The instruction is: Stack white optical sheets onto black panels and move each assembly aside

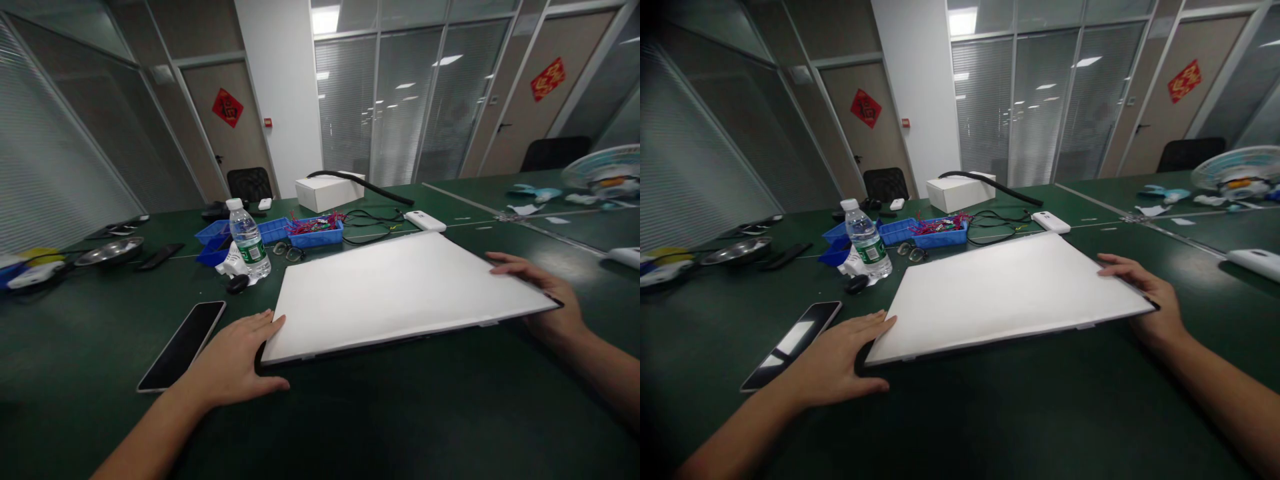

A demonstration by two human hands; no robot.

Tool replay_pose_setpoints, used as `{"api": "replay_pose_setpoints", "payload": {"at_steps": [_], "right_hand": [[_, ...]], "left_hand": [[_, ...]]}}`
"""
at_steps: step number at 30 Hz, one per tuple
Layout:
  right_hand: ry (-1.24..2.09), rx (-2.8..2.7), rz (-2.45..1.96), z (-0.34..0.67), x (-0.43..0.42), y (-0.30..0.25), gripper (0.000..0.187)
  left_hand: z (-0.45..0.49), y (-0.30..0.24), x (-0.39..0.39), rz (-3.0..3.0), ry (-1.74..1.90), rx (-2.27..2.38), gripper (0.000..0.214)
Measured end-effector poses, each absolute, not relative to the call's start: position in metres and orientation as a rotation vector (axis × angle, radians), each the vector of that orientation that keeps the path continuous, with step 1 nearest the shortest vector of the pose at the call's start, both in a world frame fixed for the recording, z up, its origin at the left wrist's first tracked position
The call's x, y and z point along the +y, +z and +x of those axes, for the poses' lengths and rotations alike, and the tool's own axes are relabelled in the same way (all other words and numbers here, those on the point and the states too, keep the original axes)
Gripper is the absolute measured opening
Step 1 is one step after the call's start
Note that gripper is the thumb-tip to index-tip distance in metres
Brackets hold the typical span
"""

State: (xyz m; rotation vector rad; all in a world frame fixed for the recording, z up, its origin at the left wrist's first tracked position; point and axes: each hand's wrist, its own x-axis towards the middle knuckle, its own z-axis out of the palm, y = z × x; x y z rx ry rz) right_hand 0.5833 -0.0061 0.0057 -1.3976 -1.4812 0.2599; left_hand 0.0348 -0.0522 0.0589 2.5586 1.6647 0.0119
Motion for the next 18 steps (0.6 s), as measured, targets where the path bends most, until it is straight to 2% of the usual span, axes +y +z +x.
{"api": "replay_pose_setpoints", "payload": {"at_steps": [4, 8, 11, 14, 18], "right_hand": [[0.320, -1.382, -1.306, 0.576, -0.011, 0.010, 0.027], [0.229, -1.411, -1.269, 0.573, -0.015, 0.011, 0.026], [0.275, -1.362, -1.235, 0.572, -0.017, 0.010, 0.023], [0.306, -1.307, -1.221, 0.570, -0.016, 0.011, 0.026], [0.065, -1.064, -1.269, 0.566, -0.012, 0.017, 0.032]], "left_hand": [[0.024, 0.063, -0.053, 2.606, 0.057, 1.609, 0.085], [0.011, 0.056, -0.047, 2.710, 0.137, 1.549, 0.083], [0.002, 0.047, -0.041, 2.789, 0.322, 1.550, 0.070], [-0.004, 0.039, -0.037, 2.849, 0.533, 1.580, 0.056], [-0.005, 0.035, -0.036, 2.955, 0.658, 1.537, 0.052]]}}
